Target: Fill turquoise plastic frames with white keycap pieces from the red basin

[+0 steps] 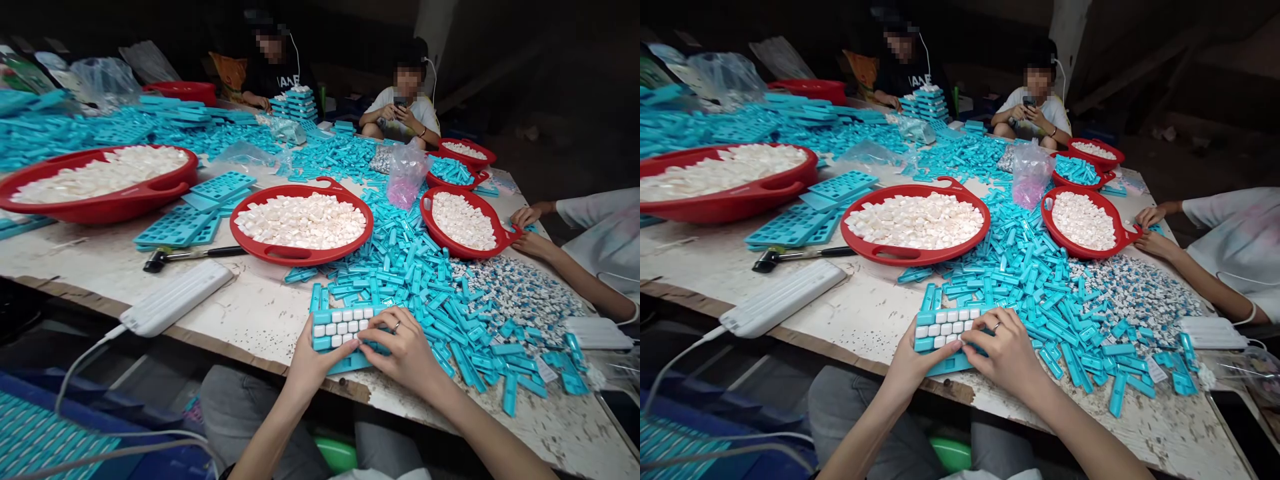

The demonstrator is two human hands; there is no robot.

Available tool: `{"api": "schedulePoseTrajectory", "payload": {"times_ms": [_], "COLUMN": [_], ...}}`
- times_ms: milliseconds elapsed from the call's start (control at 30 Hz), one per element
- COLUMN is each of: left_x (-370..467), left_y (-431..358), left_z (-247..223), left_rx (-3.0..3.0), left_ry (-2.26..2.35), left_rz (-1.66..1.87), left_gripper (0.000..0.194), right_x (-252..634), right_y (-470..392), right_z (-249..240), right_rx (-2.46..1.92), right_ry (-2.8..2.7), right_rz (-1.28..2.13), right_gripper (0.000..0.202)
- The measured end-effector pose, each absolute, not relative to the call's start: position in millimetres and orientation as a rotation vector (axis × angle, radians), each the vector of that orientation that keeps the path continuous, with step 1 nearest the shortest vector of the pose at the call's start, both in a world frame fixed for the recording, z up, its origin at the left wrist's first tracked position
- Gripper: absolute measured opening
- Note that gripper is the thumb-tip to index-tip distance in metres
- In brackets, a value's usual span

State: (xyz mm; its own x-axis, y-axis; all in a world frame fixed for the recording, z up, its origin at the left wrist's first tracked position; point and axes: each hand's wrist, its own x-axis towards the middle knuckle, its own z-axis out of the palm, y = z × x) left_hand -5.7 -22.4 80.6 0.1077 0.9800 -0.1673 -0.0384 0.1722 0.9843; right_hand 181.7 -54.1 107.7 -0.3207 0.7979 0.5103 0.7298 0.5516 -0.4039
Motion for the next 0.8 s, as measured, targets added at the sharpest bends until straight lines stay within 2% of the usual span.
{"api": "schedulePoseTrajectory", "payload": {"times_ms": [133,233,333,433,500,567,700,800], "left_x": [-5.6,-6.2,-8.0,-10.8,-12.6,-14.3,-16.8,-18.0], "left_y": [-23.6,-25.7,-29.3,-33.6,-35.8,-36.7,-35.4,-34.1], "left_z": [75.5,73.4,74.0,72.9,70.2,66.8,61.2,60.7], "left_rx": [1.120,1.095,1.102,1.135,1.155,1.181,1.254,1.266], "left_ry": [1.183,1.168,1.188,1.184,1.181,1.178,1.160,1.152], "left_rz": [1.057,1.073,1.086,1.084,1.104,1.131,1.134,1.121], "left_gripper": [0.061,0.063,0.059,0.060,0.060,0.057,0.054,0.056], "right_x": [183.3,181.8,177.4,170.7,166.5,163.4,160.8,160.8], "right_y": [-54.5,-56.5,-58.6,-58.8,-58.0,-57.0,-56.6,-57.0], "right_z": [104.4,99.9,93.3,87.5,85.8,85.9,86.8,86.8], "right_rx": [-1.218,-1.227,-1.337,-1.393,-1.364,-1.320,-1.267,-1.253], "right_ry": [-2.112,-2.002,-1.778,-1.595,-1.489,-1.387,-1.240,-1.174], "right_rz": [0.156,0.202,0.293,0.587,0.805,0.937,1.034,1.085], "right_gripper": [0.009,0.022,0.066,0.112,0.123,0.116,0.085,0.071]}}
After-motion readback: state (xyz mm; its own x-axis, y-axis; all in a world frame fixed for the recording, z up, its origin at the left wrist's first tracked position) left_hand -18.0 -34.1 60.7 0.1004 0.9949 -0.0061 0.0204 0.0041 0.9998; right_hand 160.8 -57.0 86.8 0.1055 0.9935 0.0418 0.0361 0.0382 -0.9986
